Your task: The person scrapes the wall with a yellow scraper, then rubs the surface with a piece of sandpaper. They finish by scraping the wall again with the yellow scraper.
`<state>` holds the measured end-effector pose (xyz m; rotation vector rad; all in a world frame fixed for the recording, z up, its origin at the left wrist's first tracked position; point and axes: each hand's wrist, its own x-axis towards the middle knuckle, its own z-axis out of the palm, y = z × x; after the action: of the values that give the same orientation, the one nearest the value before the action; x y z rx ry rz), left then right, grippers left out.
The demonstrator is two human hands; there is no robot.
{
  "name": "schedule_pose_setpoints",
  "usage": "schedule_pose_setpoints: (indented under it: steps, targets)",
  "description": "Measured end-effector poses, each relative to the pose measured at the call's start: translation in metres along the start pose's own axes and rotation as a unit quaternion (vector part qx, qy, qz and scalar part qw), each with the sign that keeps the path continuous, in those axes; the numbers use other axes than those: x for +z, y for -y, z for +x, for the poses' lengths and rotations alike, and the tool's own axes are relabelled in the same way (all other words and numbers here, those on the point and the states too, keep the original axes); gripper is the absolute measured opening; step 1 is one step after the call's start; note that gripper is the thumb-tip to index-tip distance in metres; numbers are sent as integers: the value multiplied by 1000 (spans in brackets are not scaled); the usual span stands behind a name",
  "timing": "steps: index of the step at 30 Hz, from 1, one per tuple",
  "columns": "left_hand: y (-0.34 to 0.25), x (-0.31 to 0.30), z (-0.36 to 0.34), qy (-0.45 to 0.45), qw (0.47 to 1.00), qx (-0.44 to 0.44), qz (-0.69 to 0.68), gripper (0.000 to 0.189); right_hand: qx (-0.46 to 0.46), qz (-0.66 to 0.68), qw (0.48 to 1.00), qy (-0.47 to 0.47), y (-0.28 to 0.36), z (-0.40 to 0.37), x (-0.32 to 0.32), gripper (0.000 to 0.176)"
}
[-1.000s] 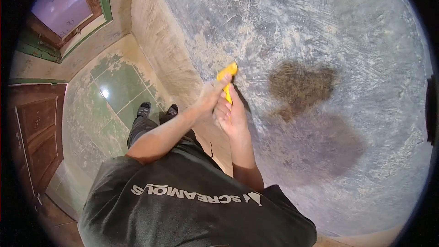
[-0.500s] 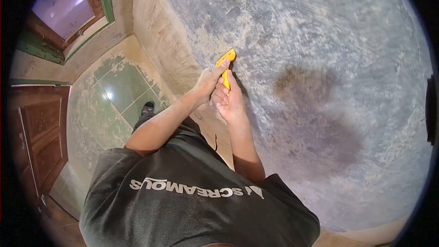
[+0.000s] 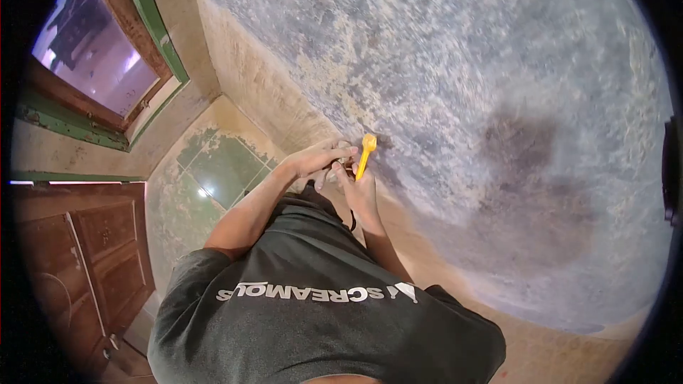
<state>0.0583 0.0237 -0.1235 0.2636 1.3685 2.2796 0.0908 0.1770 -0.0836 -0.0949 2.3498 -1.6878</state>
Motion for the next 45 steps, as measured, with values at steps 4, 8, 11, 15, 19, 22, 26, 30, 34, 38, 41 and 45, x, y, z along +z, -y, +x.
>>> schedule_pose_setpoints:
  steps: [4,8,11,15,19,22,26,30,34,38,41,45]
  targets:
    - [-37,18,-29,-16,994,-69,85,48,46,84,993,70,-13,-7,-7,31]
    - [-29,15,-38,-72,983,-86,142,47,59,99,993,13,-14,-16,-19,32]
    - [11,-29,-33,-181,982,-24,49,39,51,79,996,-2,-35,-18,-37,28]
    - [-8,-24,-46,-250,963,42,-87,20,66,55,996,15,-51,-35,-49,26]
    - [0,-13,-35,-310,926,114,-182,17,84,43,993,69,-45,-39,-56,29]
    - [5,2,-22,-352,877,159,-284,20,25,-11,995,98,-66,-36,-68,31]
    - [39,10,-3,-385,879,177,-217,20,-20,-51,990,133,-73,-31,-103,29]
    - [70,55,-2,-359,880,148,-275,27,11,-92,987,134,-78,-35,-142,31]
    - [84,99,-4,-437,850,124,-267,30,18,-79,985,156,-109,-35,-169,31]
    - [94,124,1,-490,821,143,-255,24,50,-96,976,190,-112,-39,-179,31]
    - [79,139,5,-525,805,191,-201,21,23,-113,973,201,-99,-41,-179,30]
    - [-9,150,25,-572,726,380,-30,20,-24,-114,979,169,-136,-33,-181,28]
